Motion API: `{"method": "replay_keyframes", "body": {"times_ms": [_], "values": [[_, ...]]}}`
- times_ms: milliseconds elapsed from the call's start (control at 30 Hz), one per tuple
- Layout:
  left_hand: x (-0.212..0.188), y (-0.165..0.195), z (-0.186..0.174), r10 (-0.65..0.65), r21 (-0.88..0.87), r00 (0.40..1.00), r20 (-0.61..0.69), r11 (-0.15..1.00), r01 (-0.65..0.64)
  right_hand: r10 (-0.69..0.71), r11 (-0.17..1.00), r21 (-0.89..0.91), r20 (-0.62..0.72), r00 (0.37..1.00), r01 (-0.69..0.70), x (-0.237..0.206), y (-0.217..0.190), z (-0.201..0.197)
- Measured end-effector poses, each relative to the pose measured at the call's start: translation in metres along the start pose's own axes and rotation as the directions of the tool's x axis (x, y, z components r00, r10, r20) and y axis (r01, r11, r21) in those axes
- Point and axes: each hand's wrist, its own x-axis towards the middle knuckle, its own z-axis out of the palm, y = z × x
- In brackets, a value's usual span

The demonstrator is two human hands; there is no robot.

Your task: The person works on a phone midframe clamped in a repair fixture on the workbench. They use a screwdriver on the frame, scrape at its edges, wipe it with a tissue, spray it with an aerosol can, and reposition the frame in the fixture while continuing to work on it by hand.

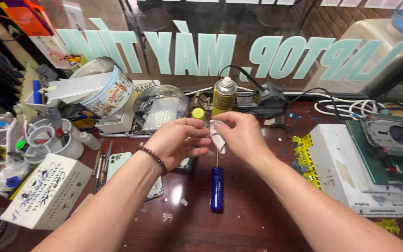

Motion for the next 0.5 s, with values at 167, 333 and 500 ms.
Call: {"method": "replay_keyframes", "body": {"times_ms": [167, 333, 500], "values": [[0.074, 0.013, 0.043, 0.379, 0.638, 0.906, -0.191, 0.749, -0.179, 0.251, 0.94, 0.267, -0.118, 0.961, -0.213, 0.008, 0.021, -0.051], [0.141, 0.052, 0.052, 0.508, 0.908, 0.848, 0.155, 0.266, -0.325, 0.342, 0.877, 0.386, -0.086, 0.936, -0.285, -0.009, 0.038, -0.087], [0.154, 0.048, 0.053, 0.41, 0.894, 0.884, 0.223, 0.275, -0.354, 0.504, 0.801, 0.445, -0.142, 0.852, -0.4, -0.036, 0.049, -0.124]]}}
